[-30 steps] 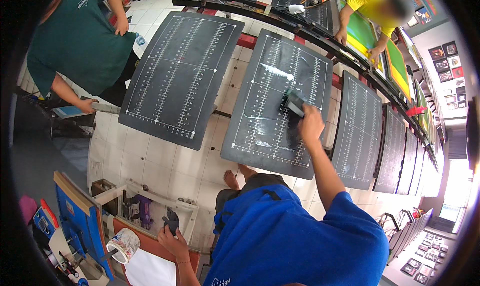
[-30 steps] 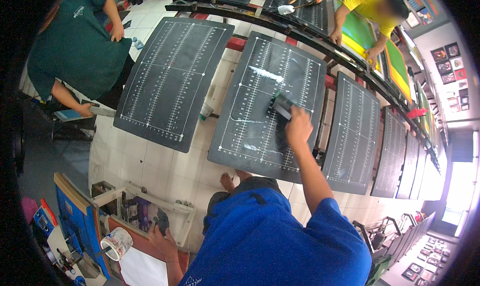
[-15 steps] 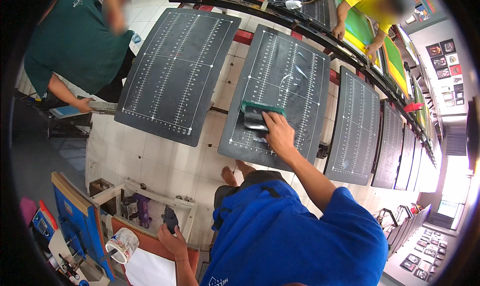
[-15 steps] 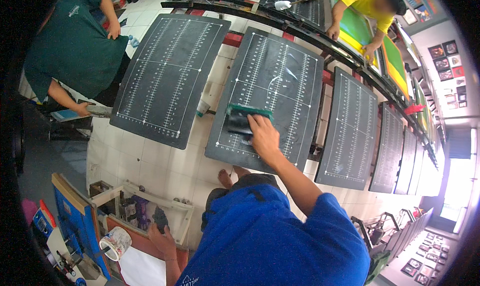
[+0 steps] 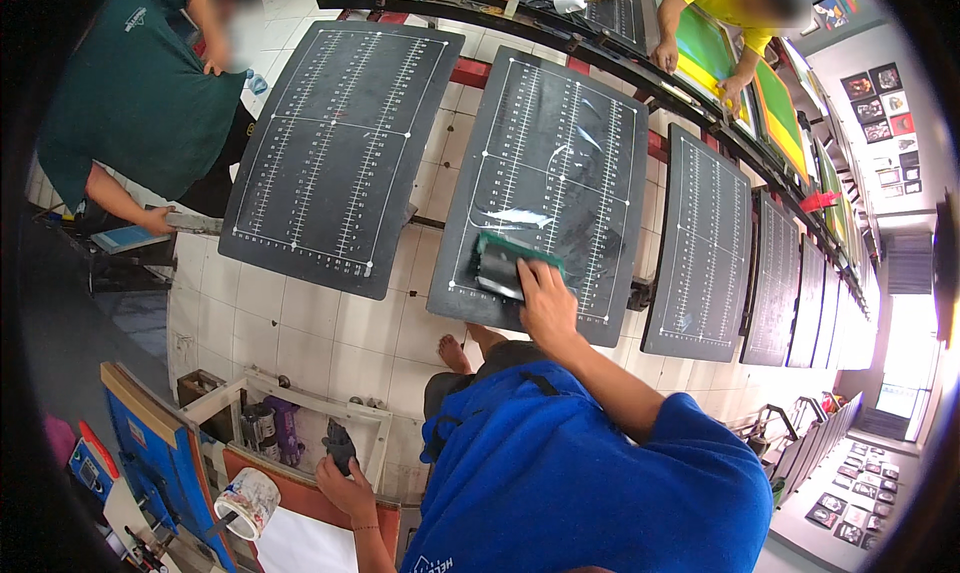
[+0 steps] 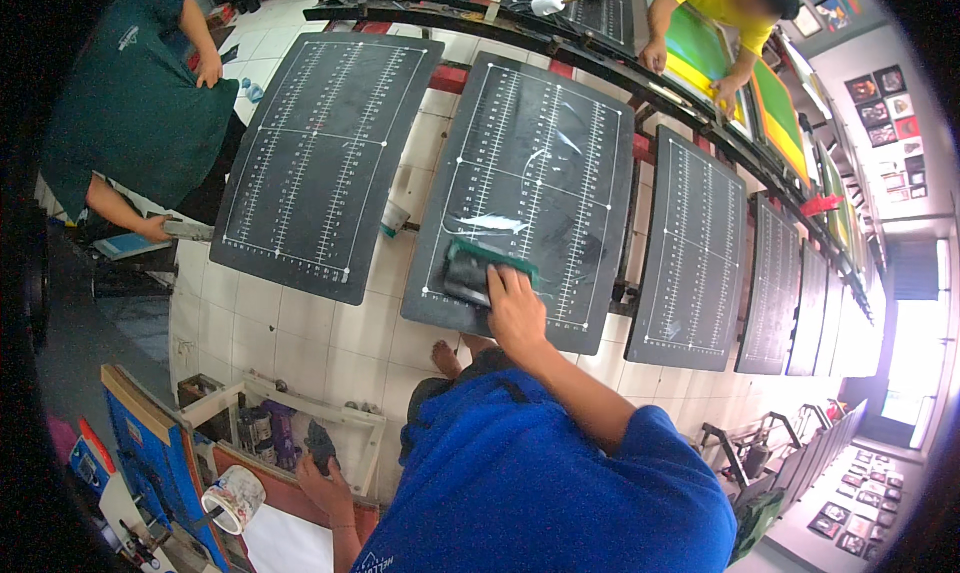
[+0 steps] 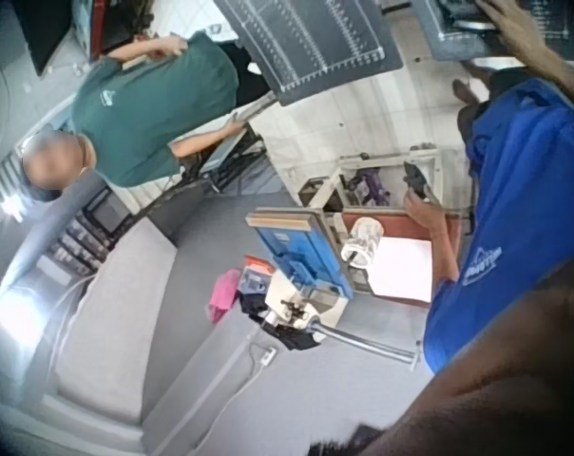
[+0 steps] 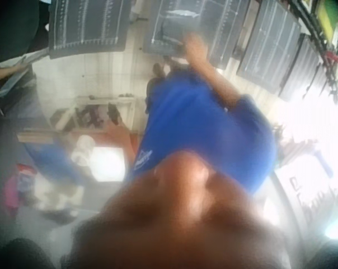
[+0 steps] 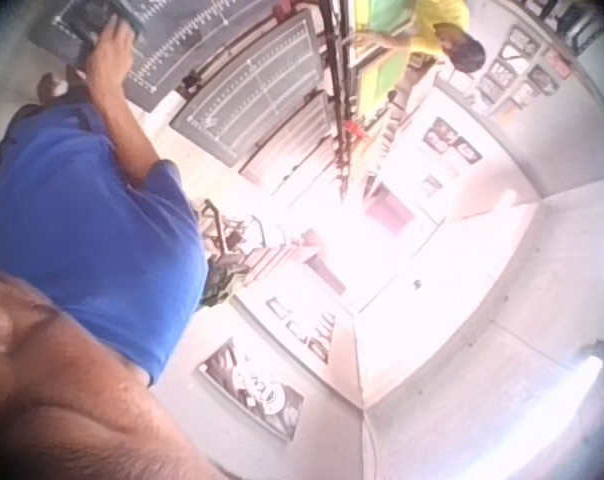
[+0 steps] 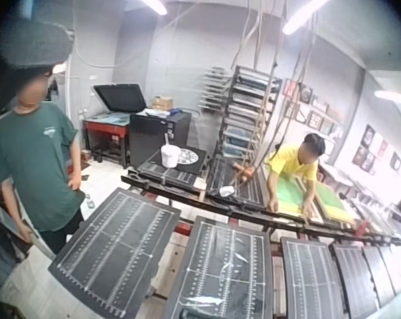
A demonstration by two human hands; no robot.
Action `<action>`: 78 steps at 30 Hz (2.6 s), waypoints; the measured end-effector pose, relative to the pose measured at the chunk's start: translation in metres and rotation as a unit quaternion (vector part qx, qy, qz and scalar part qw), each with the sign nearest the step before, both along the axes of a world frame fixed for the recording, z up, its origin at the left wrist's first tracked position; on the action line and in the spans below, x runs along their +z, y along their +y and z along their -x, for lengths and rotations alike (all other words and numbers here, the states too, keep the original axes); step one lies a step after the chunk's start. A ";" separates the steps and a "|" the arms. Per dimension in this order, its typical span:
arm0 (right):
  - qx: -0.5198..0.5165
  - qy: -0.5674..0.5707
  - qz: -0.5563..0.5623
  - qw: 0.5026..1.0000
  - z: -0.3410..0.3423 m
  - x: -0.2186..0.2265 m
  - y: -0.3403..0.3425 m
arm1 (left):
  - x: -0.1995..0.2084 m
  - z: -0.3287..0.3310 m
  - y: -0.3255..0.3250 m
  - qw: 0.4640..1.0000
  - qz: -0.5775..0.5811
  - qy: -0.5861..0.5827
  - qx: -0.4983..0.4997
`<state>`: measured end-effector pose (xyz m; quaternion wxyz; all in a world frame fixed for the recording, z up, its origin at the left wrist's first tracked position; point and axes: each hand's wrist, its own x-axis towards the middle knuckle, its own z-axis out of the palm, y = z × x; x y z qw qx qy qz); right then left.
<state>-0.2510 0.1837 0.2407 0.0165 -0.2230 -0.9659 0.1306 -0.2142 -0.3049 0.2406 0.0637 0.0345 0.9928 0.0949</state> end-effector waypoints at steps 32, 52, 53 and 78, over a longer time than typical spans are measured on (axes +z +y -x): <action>0.002 0.070 -0.181 0.981 0.172 -0.023 0.345 | -0.002 0.002 -0.001 0.996 0.072 -0.055 -0.006; -0.068 0.103 -0.122 0.985 -0.011 -0.020 0.168 | -0.004 0.000 -0.009 1.000 -0.013 -0.003 -0.007; -0.089 0.088 -0.138 0.982 0.003 -0.020 0.203 | -0.007 0.002 -0.010 1.000 -0.011 0.000 -0.009; -0.076 0.060 -0.096 0.991 0.030 -0.022 0.150 | -0.007 0.002 -0.007 1.000 0.005 -0.018 -0.012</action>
